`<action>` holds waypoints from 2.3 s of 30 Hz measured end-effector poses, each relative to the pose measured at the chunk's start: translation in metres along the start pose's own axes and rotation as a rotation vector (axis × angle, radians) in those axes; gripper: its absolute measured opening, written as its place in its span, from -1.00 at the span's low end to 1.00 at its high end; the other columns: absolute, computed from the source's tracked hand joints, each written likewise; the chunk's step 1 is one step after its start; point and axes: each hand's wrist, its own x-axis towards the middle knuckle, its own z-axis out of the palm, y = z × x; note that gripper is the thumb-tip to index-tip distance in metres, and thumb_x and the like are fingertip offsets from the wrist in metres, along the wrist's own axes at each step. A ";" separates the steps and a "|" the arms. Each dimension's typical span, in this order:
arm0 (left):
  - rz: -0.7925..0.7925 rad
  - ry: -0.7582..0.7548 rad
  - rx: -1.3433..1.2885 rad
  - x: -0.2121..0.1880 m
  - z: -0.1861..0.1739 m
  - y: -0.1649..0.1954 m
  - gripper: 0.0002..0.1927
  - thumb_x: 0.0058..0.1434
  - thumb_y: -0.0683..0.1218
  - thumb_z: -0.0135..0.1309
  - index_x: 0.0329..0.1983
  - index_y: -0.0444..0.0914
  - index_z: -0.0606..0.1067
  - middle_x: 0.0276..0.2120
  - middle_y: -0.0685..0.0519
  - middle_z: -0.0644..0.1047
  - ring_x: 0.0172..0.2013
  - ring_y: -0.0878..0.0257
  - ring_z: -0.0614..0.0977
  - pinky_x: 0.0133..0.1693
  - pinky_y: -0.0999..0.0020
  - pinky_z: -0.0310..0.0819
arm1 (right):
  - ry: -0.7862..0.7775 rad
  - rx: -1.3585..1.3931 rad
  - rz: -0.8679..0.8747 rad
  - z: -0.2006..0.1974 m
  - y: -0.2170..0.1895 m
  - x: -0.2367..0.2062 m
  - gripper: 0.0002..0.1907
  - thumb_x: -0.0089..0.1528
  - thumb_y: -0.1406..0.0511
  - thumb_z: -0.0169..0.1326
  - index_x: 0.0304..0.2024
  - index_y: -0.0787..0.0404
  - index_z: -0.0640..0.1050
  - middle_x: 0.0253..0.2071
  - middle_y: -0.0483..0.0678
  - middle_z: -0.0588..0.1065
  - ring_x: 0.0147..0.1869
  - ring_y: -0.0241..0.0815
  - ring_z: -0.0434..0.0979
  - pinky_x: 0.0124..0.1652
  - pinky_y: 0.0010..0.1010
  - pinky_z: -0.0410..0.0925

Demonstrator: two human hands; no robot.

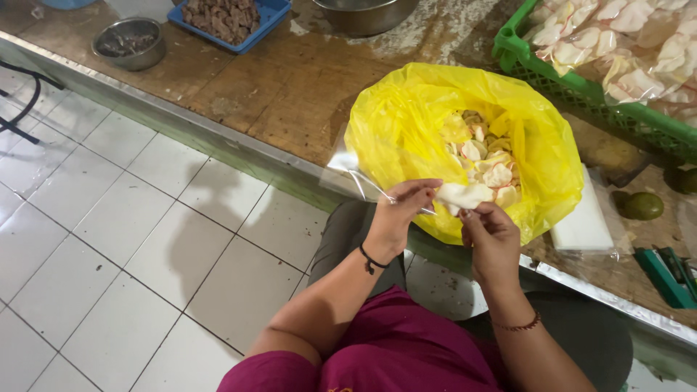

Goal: The person sits on the floor and packs white, petal-shaped food items from a yellow plastic bag into small clear plastic bags. They arrange the items inside, fold the bags, and use a lighter to heat-seal the edges.

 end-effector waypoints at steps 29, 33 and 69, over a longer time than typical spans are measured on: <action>-0.065 -0.147 -0.005 -0.017 -0.009 -0.009 -0.67 0.41 -0.23 0.14 0.22 -0.38 0.50 -0.19 0.07 0.55 -0.25 0.30 0.51 -0.22 0.42 0.42 | -0.518 -0.122 -0.067 0.016 0.009 -0.010 -0.44 0.33 0.46 0.11 0.39 0.28 0.37 -0.09 -0.10 0.49 -0.05 -0.35 0.49 0.03 -0.48 0.43; -0.106 -0.176 0.032 -0.022 -0.012 -0.008 -0.64 0.46 -0.15 0.10 0.25 -0.39 0.49 0.08 0.05 0.58 0.02 0.29 0.56 0.03 0.40 0.53 | -0.447 -0.377 -0.076 0.016 0.009 -0.010 -0.64 0.33 0.44 0.06 0.19 0.28 0.52 0.00 -0.13 0.58 0.00 -0.35 0.53 0.02 -0.49 0.41; -0.154 -0.190 0.007 -0.059 -0.061 0.068 -0.68 0.38 -0.18 0.12 0.16 -0.38 0.53 -0.10 -0.04 0.61 -0.06 0.10 0.73 -0.17 0.26 0.71 | -0.553 -0.818 -0.334 -0.013 -0.036 -0.012 -0.50 0.03 0.32 0.34 0.05 0.13 0.58 0.52 0.09 0.23 0.62 0.03 0.13 0.40 -0.19 0.11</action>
